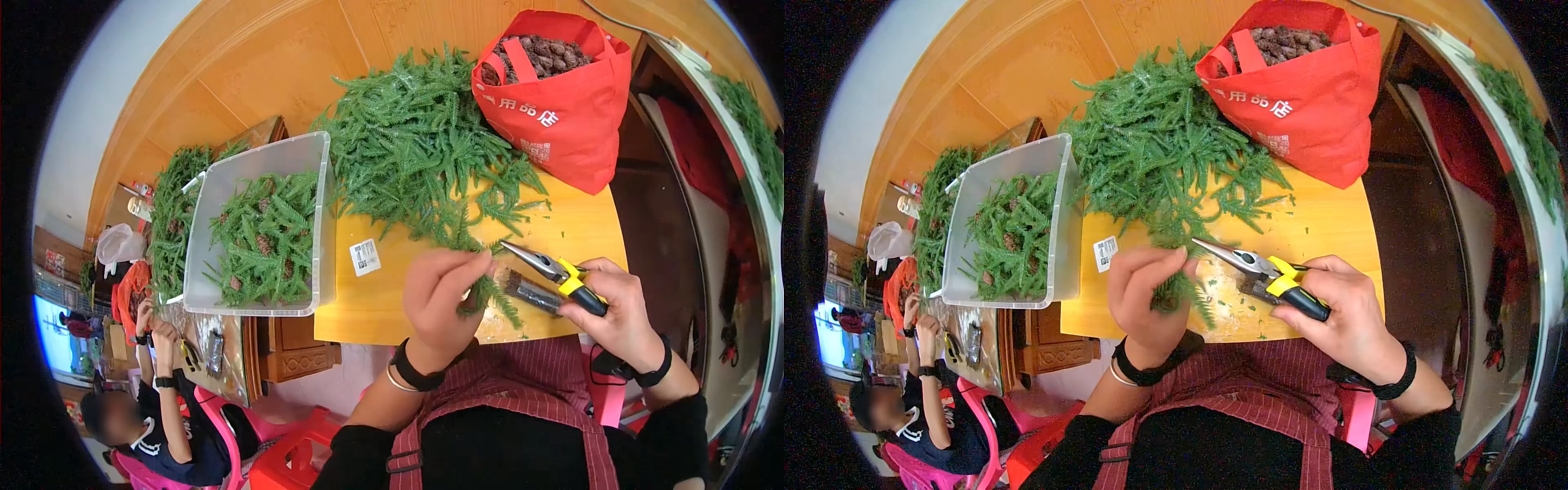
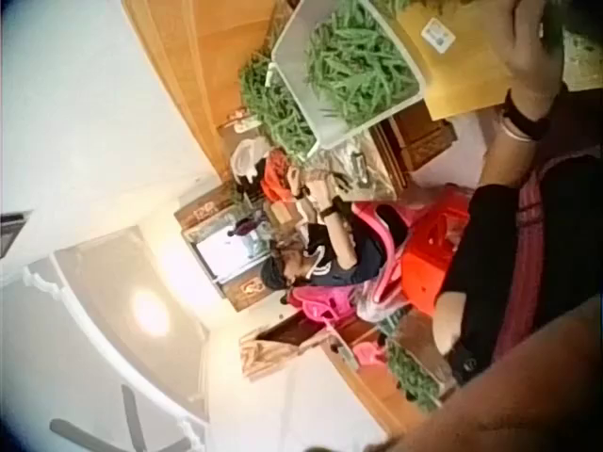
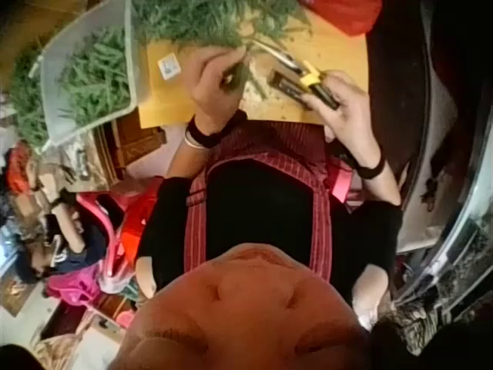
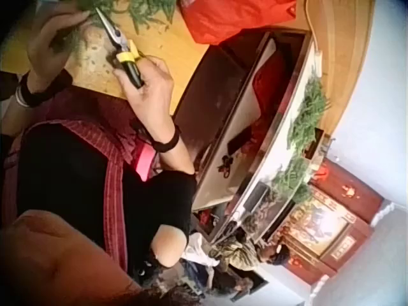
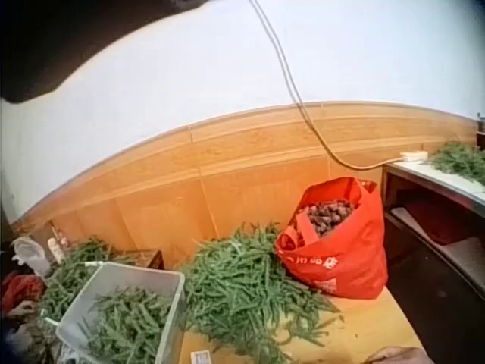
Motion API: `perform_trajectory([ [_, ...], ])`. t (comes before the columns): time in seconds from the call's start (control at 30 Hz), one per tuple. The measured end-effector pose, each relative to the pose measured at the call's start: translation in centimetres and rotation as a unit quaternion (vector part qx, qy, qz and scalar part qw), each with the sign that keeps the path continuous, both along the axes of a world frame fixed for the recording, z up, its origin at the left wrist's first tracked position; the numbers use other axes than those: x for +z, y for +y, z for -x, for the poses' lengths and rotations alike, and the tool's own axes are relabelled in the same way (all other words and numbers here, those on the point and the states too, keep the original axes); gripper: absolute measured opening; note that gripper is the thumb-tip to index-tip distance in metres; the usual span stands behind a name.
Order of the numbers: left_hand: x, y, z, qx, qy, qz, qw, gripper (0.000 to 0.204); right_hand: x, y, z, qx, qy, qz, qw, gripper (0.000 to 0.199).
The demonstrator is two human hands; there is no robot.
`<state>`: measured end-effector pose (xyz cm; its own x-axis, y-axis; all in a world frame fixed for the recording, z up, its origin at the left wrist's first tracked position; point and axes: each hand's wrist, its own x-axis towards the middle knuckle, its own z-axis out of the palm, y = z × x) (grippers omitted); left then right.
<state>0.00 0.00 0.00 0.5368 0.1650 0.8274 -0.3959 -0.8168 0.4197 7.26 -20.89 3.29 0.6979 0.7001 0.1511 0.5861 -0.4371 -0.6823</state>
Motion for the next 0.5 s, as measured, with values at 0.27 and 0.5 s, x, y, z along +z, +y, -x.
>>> perform_trajectory([
  [0.27,0.6,0.2,0.1,-0.159,0.126,0.263,0.943,0.026,0.2,-1.0,-0.5,0.007,-0.017,-0.063,0.998,0.021],
  [0.5,0.3,0.5,0.4,-0.195,0.162,0.266,0.93,0.031,1.1,-1.6,-1.3,0.047,-0.053,-0.042,0.997,0.02],
])
